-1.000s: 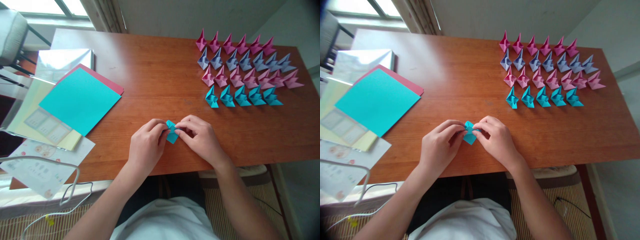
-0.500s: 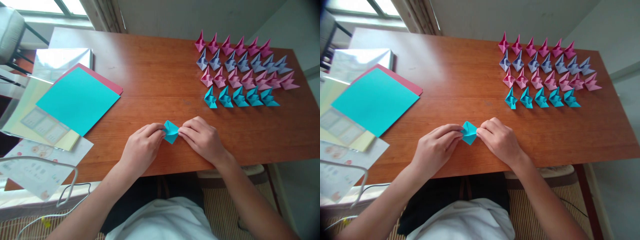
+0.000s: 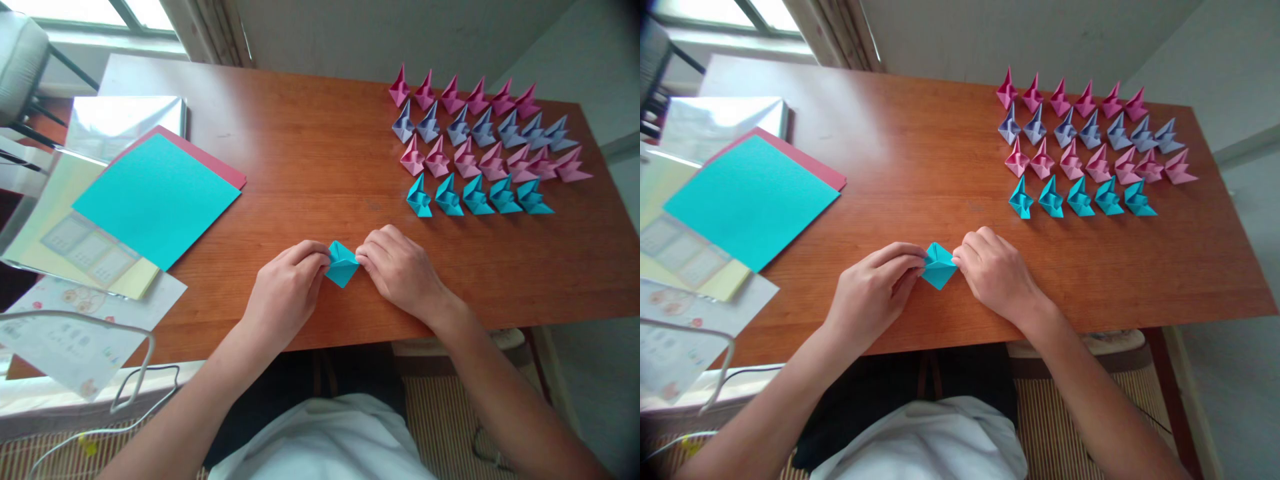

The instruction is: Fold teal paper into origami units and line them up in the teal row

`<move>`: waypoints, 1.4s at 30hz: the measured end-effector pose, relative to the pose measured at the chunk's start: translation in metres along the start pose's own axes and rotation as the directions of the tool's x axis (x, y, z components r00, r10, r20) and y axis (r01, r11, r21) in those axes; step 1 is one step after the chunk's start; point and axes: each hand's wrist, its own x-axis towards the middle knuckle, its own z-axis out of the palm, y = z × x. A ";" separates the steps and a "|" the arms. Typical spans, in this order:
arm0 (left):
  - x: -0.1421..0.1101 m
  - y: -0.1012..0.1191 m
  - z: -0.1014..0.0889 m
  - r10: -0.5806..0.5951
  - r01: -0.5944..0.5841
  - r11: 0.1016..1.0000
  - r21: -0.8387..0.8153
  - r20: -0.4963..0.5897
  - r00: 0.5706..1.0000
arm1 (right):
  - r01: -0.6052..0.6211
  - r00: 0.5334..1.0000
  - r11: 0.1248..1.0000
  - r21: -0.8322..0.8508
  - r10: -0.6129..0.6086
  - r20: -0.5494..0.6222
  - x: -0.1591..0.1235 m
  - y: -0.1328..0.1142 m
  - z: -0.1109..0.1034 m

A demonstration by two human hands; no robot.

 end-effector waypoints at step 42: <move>-0.009 0.004 0.000 -0.092 0.095 0.990 0.107 -0.027 0.995 | -0.164 0.986 0.897 0.411 0.155 0.054 0.026 -0.022 0.000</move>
